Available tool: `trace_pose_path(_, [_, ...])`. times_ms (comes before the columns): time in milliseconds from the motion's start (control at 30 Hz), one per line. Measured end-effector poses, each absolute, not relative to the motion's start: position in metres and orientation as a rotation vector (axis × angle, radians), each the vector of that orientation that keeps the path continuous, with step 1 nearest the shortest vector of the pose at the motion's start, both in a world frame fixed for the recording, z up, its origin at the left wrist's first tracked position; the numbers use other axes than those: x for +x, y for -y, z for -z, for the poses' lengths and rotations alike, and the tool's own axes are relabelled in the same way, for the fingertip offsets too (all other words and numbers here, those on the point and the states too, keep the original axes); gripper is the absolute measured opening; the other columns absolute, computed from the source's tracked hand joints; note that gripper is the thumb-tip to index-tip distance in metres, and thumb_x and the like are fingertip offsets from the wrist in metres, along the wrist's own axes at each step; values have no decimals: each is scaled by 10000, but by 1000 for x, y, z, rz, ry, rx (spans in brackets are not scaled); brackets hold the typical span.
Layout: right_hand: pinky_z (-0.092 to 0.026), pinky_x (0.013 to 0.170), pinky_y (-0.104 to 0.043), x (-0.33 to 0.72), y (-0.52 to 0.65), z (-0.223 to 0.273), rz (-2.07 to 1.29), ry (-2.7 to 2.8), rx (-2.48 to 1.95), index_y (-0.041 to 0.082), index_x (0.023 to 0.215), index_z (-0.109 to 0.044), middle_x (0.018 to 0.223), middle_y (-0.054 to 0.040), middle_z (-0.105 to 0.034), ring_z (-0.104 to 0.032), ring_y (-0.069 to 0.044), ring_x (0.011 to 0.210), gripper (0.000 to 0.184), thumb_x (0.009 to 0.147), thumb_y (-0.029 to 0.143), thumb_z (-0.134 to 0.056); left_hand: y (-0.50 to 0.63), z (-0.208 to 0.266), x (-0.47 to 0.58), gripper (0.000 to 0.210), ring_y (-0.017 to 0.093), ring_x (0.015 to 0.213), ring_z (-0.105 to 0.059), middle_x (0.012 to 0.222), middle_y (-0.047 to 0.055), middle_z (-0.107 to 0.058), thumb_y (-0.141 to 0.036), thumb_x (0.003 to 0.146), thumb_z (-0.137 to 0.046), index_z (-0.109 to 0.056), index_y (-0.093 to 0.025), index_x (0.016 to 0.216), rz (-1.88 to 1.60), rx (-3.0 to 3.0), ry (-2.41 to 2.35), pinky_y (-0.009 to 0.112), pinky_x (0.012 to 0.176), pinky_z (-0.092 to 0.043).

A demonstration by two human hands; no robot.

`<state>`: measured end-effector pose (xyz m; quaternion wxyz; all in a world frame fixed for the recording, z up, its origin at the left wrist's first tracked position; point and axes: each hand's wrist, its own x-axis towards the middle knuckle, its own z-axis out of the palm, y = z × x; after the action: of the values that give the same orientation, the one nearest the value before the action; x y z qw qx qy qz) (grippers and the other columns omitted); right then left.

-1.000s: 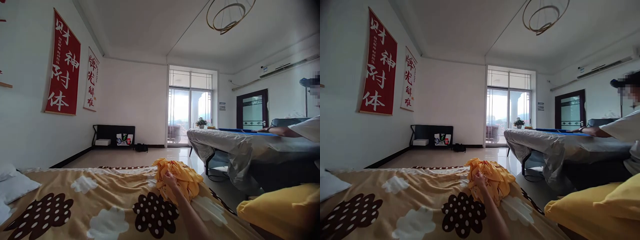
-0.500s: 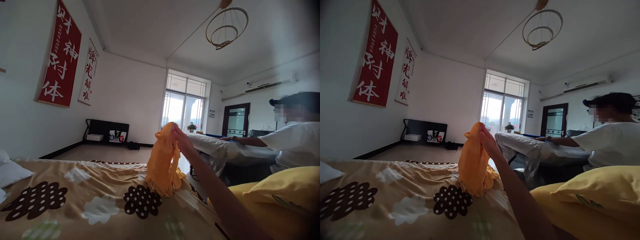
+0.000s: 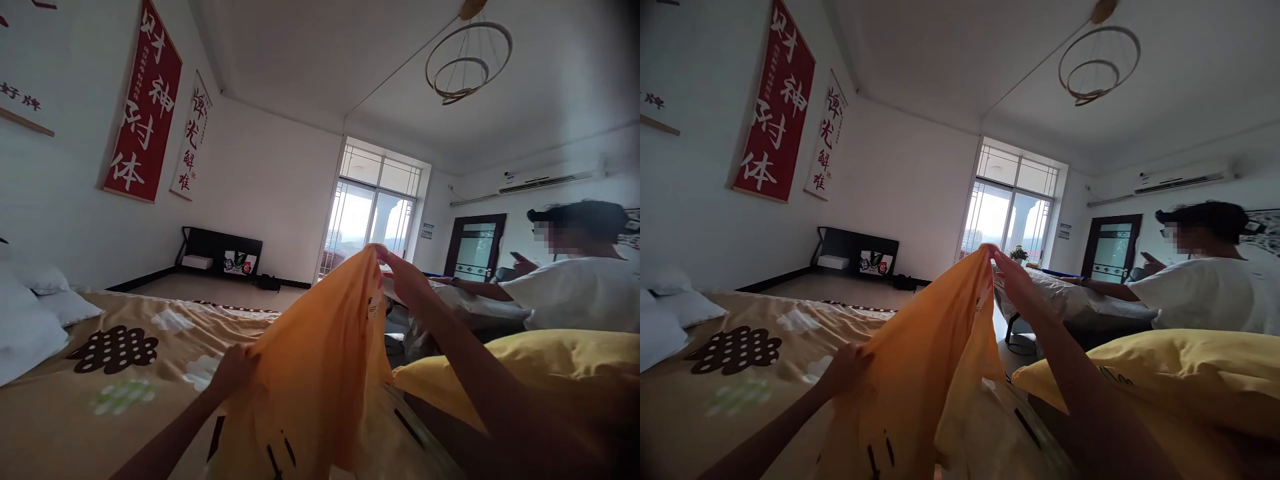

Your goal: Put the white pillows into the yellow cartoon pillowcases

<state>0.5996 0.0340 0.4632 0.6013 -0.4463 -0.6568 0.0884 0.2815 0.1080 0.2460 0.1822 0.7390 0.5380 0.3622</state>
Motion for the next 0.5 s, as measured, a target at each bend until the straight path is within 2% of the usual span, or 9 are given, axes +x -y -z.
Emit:
trace_pose_path(133, [-284,1076,-492,621,-21,-455,-246,1524,-1027,320,1245,-600,1426,7,-478,-343,-292,1355,550,794,630,-539,-121,-295,218,340,170,698,-568,705,8,-645,-418,807,-386,-621,-177,764,-1197,2135,-1491,236,595,-334])
trace_pose_path(233, [-318,1077,-442,625,-22,-451,-244,1562,-1012,317,1269,-587,1447,6,-449,-307,-293,1377,580,773,618,-592,-120,-335,181,380,170,651,-534,649,7,-608,-467,801,-360,-606,-185,731,-1336,2184,-1620,247,582,-307])
trace_pose_path(333, [-342,1078,-410,630,-33,-449,-194,1639,-985,296,1312,-551,1437,-9,-463,-352,-280,1358,608,789,604,-585,-106,-367,159,338,171,653,-537,673,15,-614,-449,779,-378,-593,-196,715,-1451,2257,-1710,255,601,-324])
trace_pose_path(433, [-328,1086,-449,638,-59,-423,6,1713,-1096,279,1384,-466,1443,-33,-456,-384,-279,1340,640,820,577,-529,-91,-373,150,317,184,685,-561,709,21,-637,-465,768,-411,-575,-198,720,-1456,2281,-1724,263,634,-358])
trace_pose_path(500, [-331,1070,-494,641,-80,-379,182,1807,-1304,261,1416,-420,1450,-65,-443,-396,-298,1331,668,810,526,-517,-89,-353,146,352,199,708,-584,740,27,-659,-503,785,-407,-577,-198,735,-1312,2324,-1696,272,648,-380])
